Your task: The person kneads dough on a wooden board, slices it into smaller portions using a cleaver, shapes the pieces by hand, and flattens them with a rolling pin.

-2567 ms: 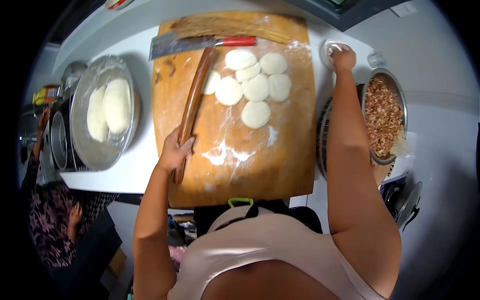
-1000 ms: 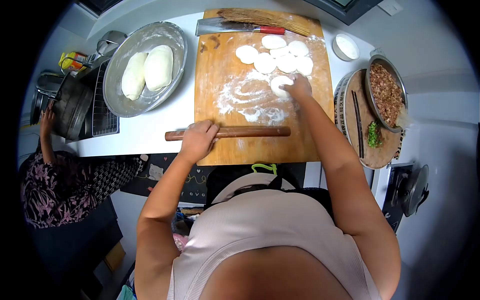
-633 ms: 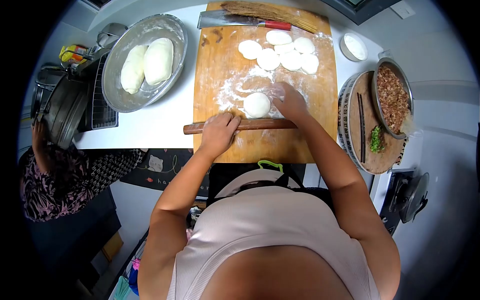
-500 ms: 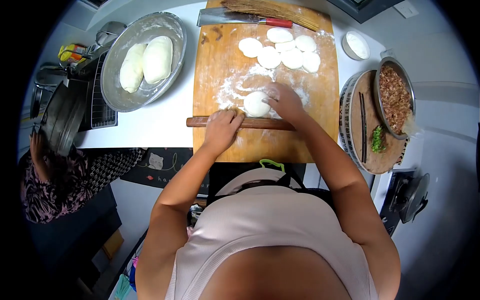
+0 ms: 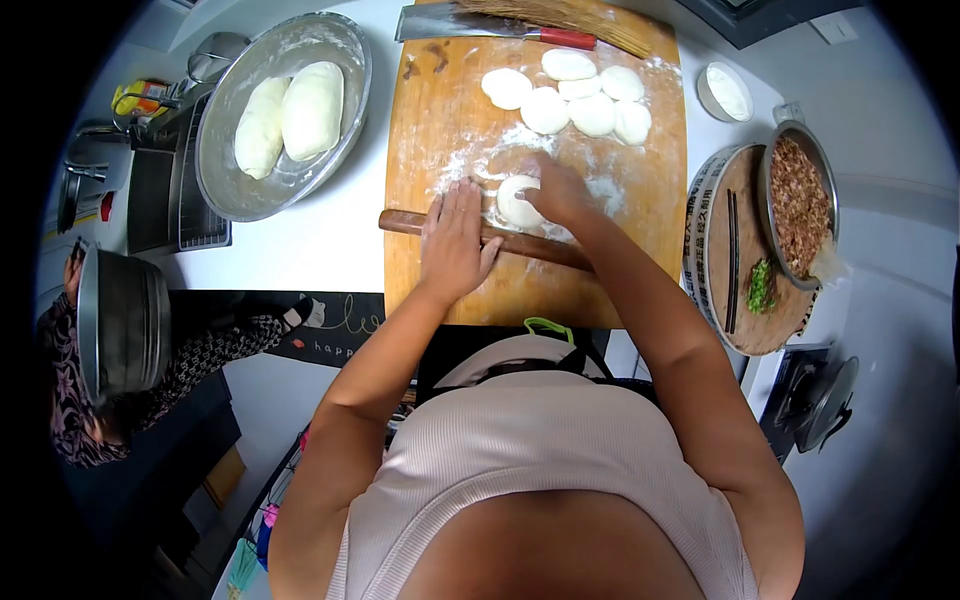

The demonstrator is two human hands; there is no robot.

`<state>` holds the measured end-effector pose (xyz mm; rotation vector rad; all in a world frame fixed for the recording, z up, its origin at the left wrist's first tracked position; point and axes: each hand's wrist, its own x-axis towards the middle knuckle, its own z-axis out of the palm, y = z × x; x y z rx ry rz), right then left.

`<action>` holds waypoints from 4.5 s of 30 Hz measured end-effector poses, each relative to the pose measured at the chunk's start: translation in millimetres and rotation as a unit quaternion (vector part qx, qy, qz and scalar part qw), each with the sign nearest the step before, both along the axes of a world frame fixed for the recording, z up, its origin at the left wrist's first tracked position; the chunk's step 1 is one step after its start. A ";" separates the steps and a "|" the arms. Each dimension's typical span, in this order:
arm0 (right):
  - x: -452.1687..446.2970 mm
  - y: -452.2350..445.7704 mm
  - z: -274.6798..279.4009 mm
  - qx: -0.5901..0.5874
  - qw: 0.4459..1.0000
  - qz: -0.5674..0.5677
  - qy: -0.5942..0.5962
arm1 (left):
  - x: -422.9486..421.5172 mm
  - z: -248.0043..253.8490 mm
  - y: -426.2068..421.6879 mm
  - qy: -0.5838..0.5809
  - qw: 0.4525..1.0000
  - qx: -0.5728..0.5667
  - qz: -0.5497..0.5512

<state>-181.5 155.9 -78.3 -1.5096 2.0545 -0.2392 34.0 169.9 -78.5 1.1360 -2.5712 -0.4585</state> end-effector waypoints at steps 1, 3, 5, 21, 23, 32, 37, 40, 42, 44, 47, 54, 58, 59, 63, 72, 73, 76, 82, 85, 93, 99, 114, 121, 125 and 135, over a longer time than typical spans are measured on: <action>-0.5 -1.6 4.9 0.007 1.000 0.018 -0.004 | -5.9 -1.6 -3.2 -0.050 0.999 0.000 0.012; -1.2 -4.8 12.3 0.014 0.999 0.047 -0.006 | -18.6 -5.1 -13.0 -0.113 0.993 -0.009 0.035; -1.2 -7.0 13.3 0.018 0.998 0.067 -0.004 | -33.4 -9.4 -28.0 -0.139 0.988 -0.028 0.055; -27.5 -7.8 -0.4 -0.034 0.994 -0.028 -0.102 | -4.1 -3.4 13.2 -0.092 0.995 0.024 0.006; -29.6 -8.0 6.6 0.005 0.994 0.022 -0.106 | -15.1 -5.4 0.3 -0.118 0.993 -0.004 0.019; -25.6 -36.8 13.9 0.073 0.992 0.095 -0.049 | -74.8 -1.3 -71.4 -0.044 0.995 -0.057 0.072; -44.1 -27.4 -12.5 0.036 0.993 -0.034 -0.105 | -9.6 -5.9 11.3 -0.083 0.996 0.009 0.005; -56.3 -24.2 -6.1 0.120 0.978 0.109 -0.135 | -18.9 -3.4 5.8 -0.103 0.994 0.011 0.028; -47.7 -24.2 28.7 0.130 0.975 0.161 -0.083 | -40.6 -3.2 -19.3 -0.132 0.990 -0.022 0.042; -37.1 -31.1 17.9 0.056 0.989 0.119 -0.068 | -68.6 -7.7 -57.8 -0.112 0.992 -0.030 0.057; -32.2 -42.3 4.5 0.051 0.992 0.100 -0.065 | -80.3 -9.5 -72.6 -0.070 0.993 -0.044 0.085; -52.8 -33.1 -1.7 0.069 0.992 0.037 -0.099 | -4.9 0.1 19.1 -0.127 0.991 0.049 -0.007; -77.9 -21.7 7.4 0.183 0.945 0.189 -0.196 | -35.2 -2.0 -14.1 -0.093 0.995 0.003 0.018; -71.7 -23.2 7.2 0.135 0.963 0.150 -0.177 | -49.2 -3.3 -32.5 -0.096 0.995 -0.011 0.019; -50.8 -37.4 2.7 0.085 0.987 0.075 -0.118 | -83.4 -6.3 -81.4 -0.078 0.995 -0.042 0.053; -81.7 -8.1 7.0 0.123 0.966 0.009 -0.227 | -5.0 2.2 19.0 -0.076 0.995 0.052 -0.037; -84.8 -4.5 19.1 0.164 0.957 0.058 -0.234 | -13.8 2.8 11.5 -0.105 0.994 0.039 -0.021; -87.4 -10.3 22.3 0.163 0.956 0.088 -0.228 | -53.0 -2.4 -29.4 -0.156 0.988 -0.004 0.016; -68.3 -33.4 -11.0 0.059 0.990 0.052 -0.121 | -93.4 -5.3 -87.7 -0.108 0.993 -0.007 0.040; -72.5 -29.8 -13.1 0.049 0.988 0.051 -0.139 | -57.4 -4.3 -40.1 -0.089 0.994 -0.064 -0.007; -113.6 13.6 -3.4 0.209 0.925 0.085 -0.305 | -26.2 2.6 2.0 -0.106 0.994 0.016 -0.026; -82.0 -12.3 9.3 0.126 0.974 -0.034 -0.185 | -97.7 -7.9 -86.6 -0.099 0.994 -0.029 0.030; -57.8 27.7 49.4 0.076 0.995 0.008 0.070 | 1.2 8.4 -3.7 0.035 0.998 -0.038 -0.044; -43.9 55.5 -11.3 -0.083 0.958 0.031 0.272 | -41.4 -1.6 -55.8 -0.097 0.993 -0.067 -0.029; -55.0 17.9 -23.9 -0.188 0.941 -0.024 0.280 | -71.6 2.0 -112.4 -0.119 0.988 -0.094 0.030; -33.3 57.6 10.2 -0.095 0.994 -0.010 -0.048 | 3.7 -16.2 -7.1 -0.025 0.996 -0.038 -0.074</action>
